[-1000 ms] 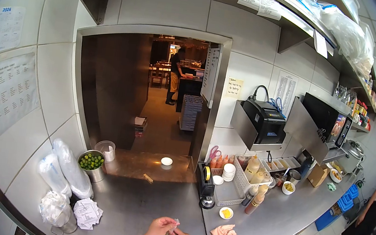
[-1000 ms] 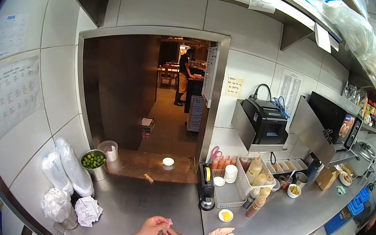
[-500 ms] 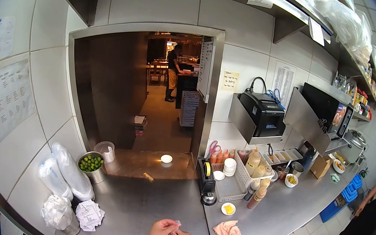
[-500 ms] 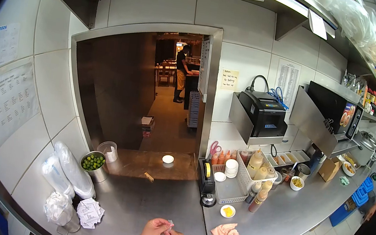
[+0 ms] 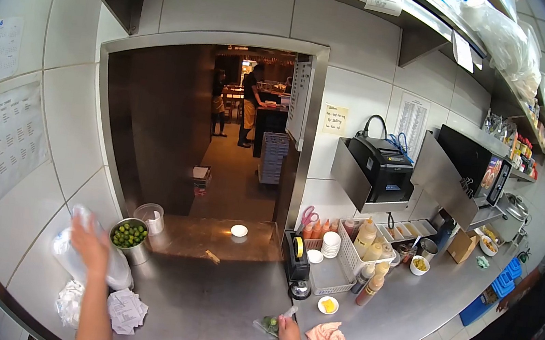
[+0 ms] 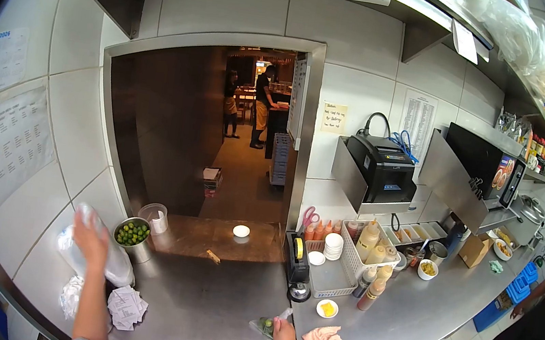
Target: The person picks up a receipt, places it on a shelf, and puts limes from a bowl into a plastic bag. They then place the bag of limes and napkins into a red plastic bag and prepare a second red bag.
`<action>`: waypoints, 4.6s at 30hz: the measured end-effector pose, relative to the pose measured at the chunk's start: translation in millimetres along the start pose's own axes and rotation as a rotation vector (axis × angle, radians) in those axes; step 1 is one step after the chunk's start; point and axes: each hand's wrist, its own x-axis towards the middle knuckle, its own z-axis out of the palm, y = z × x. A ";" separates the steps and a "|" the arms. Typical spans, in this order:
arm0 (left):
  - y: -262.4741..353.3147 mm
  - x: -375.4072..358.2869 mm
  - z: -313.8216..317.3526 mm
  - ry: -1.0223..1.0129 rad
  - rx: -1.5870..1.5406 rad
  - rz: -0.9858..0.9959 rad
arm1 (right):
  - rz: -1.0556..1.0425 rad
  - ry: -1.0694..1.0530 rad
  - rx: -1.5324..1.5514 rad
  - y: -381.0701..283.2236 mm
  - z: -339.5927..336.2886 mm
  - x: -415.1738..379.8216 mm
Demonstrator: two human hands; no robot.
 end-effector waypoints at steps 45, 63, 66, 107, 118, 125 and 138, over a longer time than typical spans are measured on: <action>-195.4 103.2 12.4 -0.482 0.074 -0.077 | -0.300 0.258 -0.042 -95.9 -50.7 -1.6; 143.5 -180.9 -130.0 -0.431 -1.255 1.342 | 0.520 -1.105 0.746 -228.9 -42.1 -59.7; 113.1 -145.4 -131.0 -0.519 -0.995 0.799 | 0.461 -1.044 0.855 -200.7 -7.3 -43.0; -125.2 -232.9 -66.4 -1.794 -1.507 -0.877 | -0.856 -0.745 -0.013 -358.7 468.7 250.7; -109.6 -237.5 -72.8 -1.472 -1.537 -1.083 | 0.459 -0.917 1.639 -372.8 387.8 232.1; -81.9 -225.9 -63.4 -1.345 -1.482 -1.065 | 0.635 -1.208 1.783 -371.8 285.5 163.6; 19.9 -224.1 -60.3 -0.777 -1.466 -0.755 | 1.073 -1.039 1.485 -257.8 124.1 -38.6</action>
